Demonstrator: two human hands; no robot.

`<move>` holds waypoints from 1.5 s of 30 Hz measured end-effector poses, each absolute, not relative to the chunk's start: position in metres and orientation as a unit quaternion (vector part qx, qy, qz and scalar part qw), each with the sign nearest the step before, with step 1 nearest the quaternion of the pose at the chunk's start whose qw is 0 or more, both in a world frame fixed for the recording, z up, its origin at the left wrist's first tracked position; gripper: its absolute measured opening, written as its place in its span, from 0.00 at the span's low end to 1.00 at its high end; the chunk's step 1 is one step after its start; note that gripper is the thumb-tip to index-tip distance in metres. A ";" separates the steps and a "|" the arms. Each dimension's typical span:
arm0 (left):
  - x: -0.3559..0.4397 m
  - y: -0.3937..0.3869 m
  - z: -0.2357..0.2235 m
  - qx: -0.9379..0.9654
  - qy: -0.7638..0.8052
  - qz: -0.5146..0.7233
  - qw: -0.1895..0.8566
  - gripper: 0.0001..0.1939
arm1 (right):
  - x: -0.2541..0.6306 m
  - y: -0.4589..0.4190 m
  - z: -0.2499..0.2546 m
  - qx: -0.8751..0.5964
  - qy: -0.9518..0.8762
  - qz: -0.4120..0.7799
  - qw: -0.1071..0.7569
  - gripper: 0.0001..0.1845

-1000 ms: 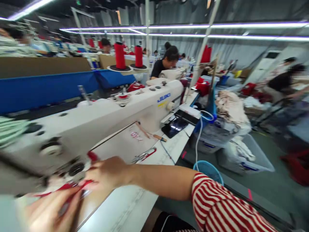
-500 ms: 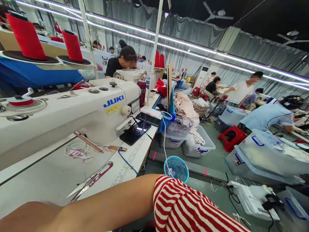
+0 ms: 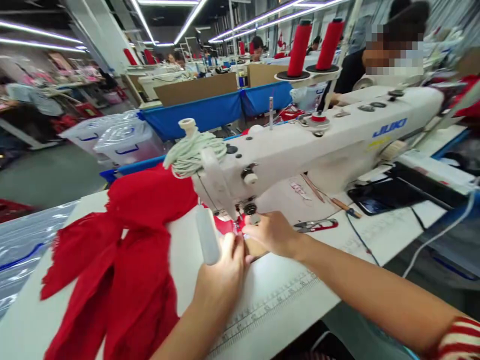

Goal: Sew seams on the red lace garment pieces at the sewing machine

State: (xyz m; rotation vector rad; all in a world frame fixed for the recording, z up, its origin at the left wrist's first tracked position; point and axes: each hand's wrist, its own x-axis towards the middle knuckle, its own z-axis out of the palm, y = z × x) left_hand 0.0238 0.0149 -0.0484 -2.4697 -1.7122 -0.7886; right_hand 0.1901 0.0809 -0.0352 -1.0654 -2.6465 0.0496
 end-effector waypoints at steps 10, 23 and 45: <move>0.025 0.002 -0.051 -0.821 -0.534 -0.096 0.178 0.25 | 0.190 0.079 -0.043 -0.354 -0.916 -0.004 0.189 0.11; 0.023 -0.002 -0.050 -0.827 -0.519 -0.065 0.205 0.27 | 0.191 0.079 -0.044 -0.356 -0.917 -0.004 0.181 0.10; 0.030 -0.004 -0.039 -0.816 -0.539 -0.035 0.205 0.28 | 0.189 0.078 -0.044 -0.369 -0.916 0.003 0.160 0.08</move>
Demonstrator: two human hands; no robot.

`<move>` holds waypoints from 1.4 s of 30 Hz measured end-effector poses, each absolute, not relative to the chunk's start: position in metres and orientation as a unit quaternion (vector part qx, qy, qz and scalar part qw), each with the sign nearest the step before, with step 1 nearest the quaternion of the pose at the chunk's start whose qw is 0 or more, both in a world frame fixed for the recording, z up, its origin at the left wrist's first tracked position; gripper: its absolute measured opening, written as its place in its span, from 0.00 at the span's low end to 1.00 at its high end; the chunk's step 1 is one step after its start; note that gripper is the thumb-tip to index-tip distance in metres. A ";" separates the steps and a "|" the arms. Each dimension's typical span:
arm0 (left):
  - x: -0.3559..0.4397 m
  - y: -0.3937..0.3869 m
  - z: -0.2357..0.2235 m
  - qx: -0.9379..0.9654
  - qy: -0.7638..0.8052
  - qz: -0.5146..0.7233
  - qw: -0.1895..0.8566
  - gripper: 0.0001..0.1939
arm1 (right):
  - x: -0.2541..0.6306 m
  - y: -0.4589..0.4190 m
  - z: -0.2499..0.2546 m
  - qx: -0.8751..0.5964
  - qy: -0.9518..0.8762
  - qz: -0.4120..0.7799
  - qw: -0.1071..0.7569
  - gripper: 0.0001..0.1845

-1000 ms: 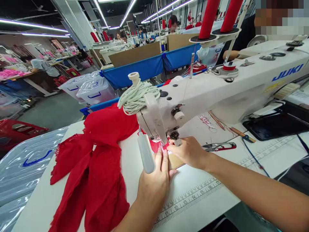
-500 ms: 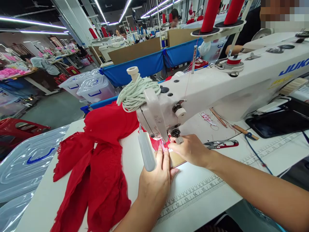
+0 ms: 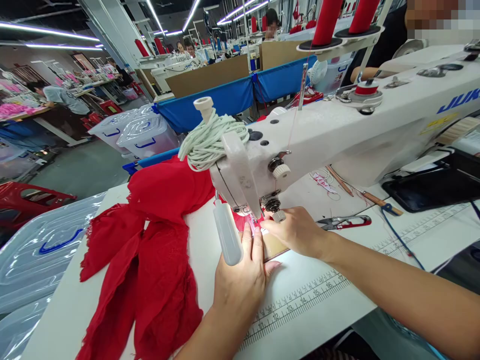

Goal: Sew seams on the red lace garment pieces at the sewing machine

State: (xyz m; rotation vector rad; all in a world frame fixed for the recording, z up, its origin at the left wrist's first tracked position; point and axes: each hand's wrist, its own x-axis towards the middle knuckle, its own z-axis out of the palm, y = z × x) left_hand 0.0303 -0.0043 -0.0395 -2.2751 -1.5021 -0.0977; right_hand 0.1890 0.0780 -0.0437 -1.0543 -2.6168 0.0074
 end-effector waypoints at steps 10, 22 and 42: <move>0.029 -0.001 -0.045 -0.812 -0.552 -0.028 0.190 0.29 | 0.188 0.080 -0.040 -0.381 -0.915 0.017 0.132 0.09; 0.023 -0.004 -0.042 -0.827 -0.545 -0.071 0.116 0.29 | 0.198 0.075 -0.039 -0.325 -0.921 0.017 0.212 0.15; 0.022 -0.004 -0.043 -0.835 -0.527 -0.043 0.156 0.30 | 0.198 0.076 -0.046 -0.297 -0.929 -0.011 0.223 0.10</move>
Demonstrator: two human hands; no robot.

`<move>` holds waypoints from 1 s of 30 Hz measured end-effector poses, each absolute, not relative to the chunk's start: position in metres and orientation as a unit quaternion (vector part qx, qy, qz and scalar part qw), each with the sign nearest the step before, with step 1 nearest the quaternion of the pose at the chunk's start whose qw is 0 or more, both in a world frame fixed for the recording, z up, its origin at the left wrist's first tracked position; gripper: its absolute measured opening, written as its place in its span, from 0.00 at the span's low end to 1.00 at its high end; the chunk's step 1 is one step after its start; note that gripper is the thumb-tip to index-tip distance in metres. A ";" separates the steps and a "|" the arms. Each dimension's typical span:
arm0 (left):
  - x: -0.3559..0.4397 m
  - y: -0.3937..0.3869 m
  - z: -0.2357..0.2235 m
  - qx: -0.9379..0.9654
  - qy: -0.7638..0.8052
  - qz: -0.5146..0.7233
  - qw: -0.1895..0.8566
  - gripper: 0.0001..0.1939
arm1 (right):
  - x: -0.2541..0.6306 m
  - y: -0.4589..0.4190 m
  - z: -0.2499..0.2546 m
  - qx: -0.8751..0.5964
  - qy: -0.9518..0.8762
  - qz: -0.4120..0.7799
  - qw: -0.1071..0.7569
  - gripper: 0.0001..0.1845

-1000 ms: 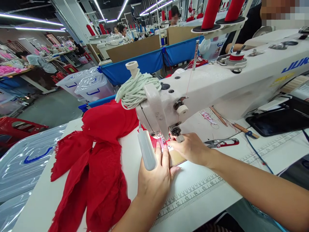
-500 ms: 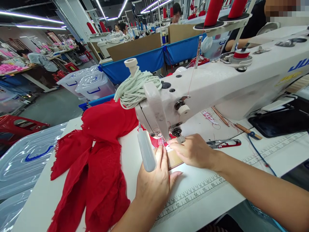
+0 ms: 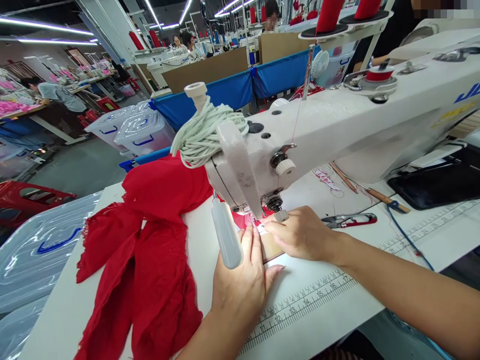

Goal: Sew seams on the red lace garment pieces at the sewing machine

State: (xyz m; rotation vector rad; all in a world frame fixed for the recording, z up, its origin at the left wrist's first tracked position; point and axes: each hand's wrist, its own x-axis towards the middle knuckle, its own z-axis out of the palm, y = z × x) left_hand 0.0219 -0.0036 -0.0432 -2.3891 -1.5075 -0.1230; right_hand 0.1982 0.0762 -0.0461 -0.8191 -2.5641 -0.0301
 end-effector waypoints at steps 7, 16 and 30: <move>0.020 -0.002 -0.049 -0.832 -0.535 -0.059 0.130 0.30 | 0.196 0.078 -0.046 -0.304 -0.927 -0.009 0.218 0.09; 0.019 0.002 -0.050 -0.833 -0.533 -0.059 0.135 0.30 | 0.194 0.079 -0.046 -0.320 -0.921 -0.024 0.219 0.10; 0.018 0.005 -0.049 -0.835 -0.525 -0.047 0.155 0.32 | 0.192 0.079 -0.042 -0.344 -0.921 0.017 0.182 0.10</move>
